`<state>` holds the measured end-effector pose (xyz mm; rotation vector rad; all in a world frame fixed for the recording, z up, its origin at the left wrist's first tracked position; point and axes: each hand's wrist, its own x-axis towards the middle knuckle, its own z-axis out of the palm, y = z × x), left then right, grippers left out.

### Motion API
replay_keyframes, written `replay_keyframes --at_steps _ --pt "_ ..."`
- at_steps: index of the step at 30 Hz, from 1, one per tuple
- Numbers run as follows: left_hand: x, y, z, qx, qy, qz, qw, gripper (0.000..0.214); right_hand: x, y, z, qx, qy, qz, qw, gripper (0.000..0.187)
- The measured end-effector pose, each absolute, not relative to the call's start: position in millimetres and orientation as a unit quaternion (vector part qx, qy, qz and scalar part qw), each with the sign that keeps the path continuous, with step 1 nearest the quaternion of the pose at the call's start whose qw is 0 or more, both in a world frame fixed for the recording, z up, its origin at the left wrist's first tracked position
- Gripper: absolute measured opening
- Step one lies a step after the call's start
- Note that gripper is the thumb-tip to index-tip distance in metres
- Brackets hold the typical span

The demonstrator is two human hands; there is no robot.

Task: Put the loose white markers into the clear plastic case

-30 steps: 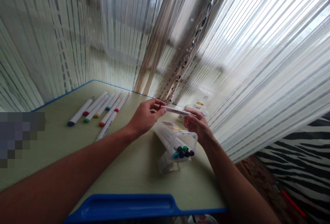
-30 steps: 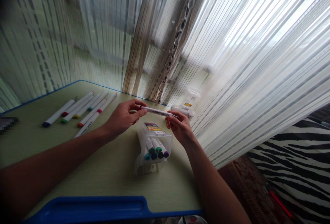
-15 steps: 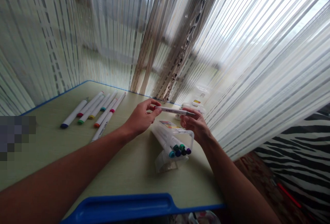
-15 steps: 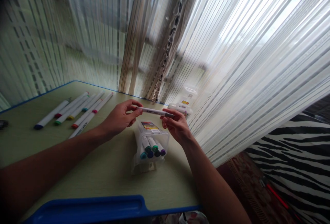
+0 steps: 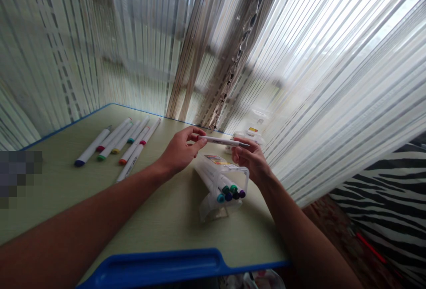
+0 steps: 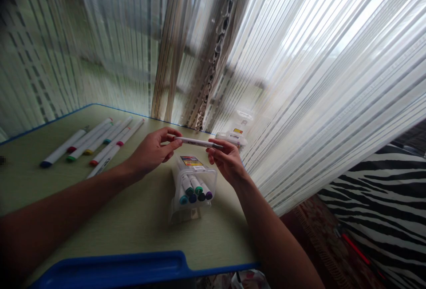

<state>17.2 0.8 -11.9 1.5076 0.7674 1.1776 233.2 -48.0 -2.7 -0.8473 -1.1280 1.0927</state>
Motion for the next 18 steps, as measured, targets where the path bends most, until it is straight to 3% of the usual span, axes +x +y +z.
replay_keyframes --at_steps 18 --pt "15.8 -0.6 -10.8 0.645 0.317 0.478 0.505 0.031 233.9 -43.7 -2.7 -0.384 -0.479 0.439 0.656 0.027"
